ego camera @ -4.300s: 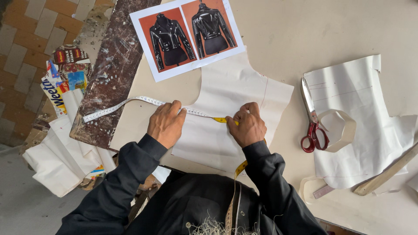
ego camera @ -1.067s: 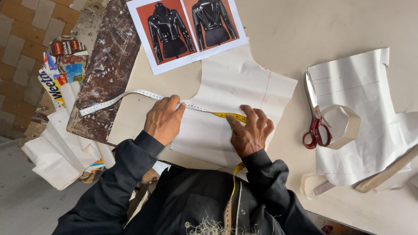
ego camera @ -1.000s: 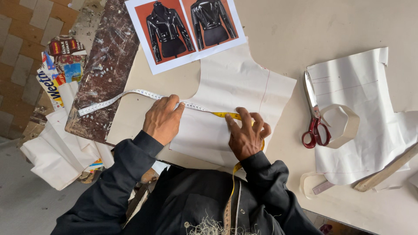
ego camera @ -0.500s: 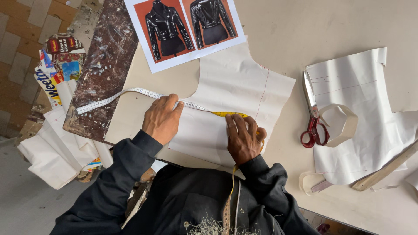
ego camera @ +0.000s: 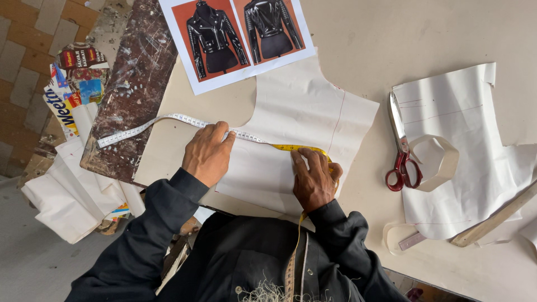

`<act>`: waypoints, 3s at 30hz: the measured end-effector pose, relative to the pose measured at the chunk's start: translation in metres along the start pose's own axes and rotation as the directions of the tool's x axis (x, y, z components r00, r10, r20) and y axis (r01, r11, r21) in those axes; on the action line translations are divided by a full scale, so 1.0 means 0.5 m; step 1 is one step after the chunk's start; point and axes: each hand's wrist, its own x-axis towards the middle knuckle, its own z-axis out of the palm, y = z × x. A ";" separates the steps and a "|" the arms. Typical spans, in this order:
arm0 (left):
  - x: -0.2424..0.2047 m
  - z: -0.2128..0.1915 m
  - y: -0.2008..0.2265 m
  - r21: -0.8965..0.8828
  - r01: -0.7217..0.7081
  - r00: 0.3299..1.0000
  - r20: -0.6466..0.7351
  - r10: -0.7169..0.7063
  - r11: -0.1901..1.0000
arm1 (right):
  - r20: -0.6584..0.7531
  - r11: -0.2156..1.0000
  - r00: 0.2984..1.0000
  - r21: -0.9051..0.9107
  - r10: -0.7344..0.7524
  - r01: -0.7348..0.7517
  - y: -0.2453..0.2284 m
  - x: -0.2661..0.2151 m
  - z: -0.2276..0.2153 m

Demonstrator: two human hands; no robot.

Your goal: The person uses a ruler and pencil to mark lines on a white fabric pattern, then cuts along the marked lines with scissors. They measure the cut piece with a tape measure and mark additional points with a pencil.

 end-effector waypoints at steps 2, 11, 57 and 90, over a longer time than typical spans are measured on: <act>0.000 0.000 0.001 0.005 0.013 1.000 0.014 -0.013 1.000 | -0.009 1.000 1.000 -0.007 -0.006 0.006 -0.002 0.001 0.001; 0.003 0.001 -0.001 0.012 0.030 0.999 0.021 -0.030 0.999 | 0.019 0.999 1.000 -0.053 0.005 -0.004 -0.009 0.012 -0.009; -0.022 0.144 0.209 -0.039 -0.144 0.971 -0.200 0.133 0.989 | 0.001 0.993 0.998 0.098 0.062 -0.062 0.053 -0.067 -0.087; -0.022 0.177 0.197 0.029 -0.121 0.974 -0.192 0.125 0.992 | -0.134 0.581 0.606 -0.185 0.784 -0.793 0.647 -0.206 -0.189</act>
